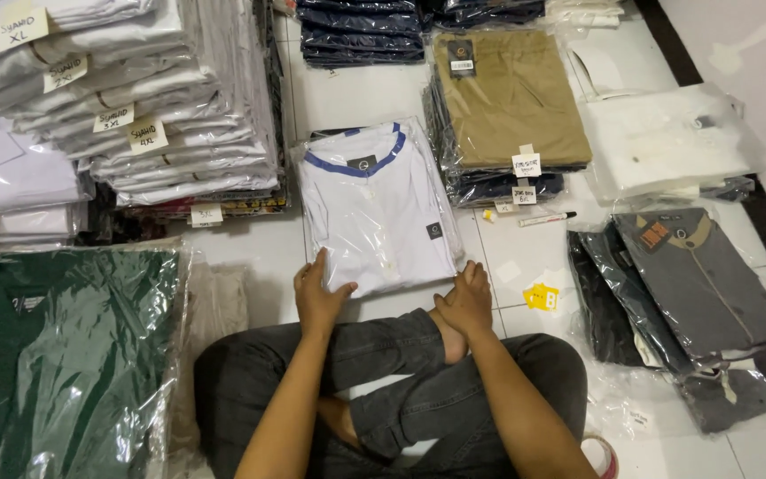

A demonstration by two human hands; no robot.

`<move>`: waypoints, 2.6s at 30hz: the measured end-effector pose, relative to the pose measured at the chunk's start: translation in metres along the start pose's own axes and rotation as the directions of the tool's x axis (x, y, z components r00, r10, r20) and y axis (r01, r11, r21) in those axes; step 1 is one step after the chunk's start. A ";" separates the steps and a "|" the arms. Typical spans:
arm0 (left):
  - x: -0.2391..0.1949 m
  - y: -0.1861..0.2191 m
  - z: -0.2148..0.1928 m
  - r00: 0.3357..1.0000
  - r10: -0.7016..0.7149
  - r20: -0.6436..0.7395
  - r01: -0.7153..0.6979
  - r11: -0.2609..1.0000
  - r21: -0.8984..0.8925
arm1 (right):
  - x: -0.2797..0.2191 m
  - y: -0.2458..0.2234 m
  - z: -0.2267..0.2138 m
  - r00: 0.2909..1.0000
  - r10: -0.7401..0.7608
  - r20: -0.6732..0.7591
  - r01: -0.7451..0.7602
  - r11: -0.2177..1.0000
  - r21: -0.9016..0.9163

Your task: Sorting and arranging individually packaged shirts on the floor

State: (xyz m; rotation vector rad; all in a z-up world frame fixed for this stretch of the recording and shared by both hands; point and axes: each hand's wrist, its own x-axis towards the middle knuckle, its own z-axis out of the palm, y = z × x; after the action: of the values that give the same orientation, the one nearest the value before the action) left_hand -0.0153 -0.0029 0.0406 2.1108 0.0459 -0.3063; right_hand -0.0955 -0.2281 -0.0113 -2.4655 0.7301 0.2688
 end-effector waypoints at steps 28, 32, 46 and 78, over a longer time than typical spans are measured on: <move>0.035 0.035 0.100 0.715 0.597 0.364 -0.618 0.298 0.727 | 0.007 -0.011 0.002 0.984 -0.118 0.134 0.130 0.988 -0.087; 0.035 0.021 0.099 0.683 0.642 0.347 -0.641 0.301 0.706 | 0.015 -0.012 0.006 0.972 -0.115 0.206 0.149 0.976 -0.160; 0.070 -0.042 0.022 0.973 0.189 -0.133 -0.117 0.898 0.423 | 0.055 0.055 0.038 0.989 -0.088 -0.116 0.123 0.933 0.339; -0.006 -0.069 0.053 0.752 -0.057 0.656 0.611 -0.312 -0.728 | -0.161 -0.045 -0.022 0.669 -0.710 -0.222 0.686 0.704 -0.184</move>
State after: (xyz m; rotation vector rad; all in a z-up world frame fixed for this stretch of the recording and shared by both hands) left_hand -0.0424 -0.0101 -0.0415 0.1873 0.5740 -0.7486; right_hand -0.2037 -0.1378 0.0809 -2.6832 -0.1914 -0.3613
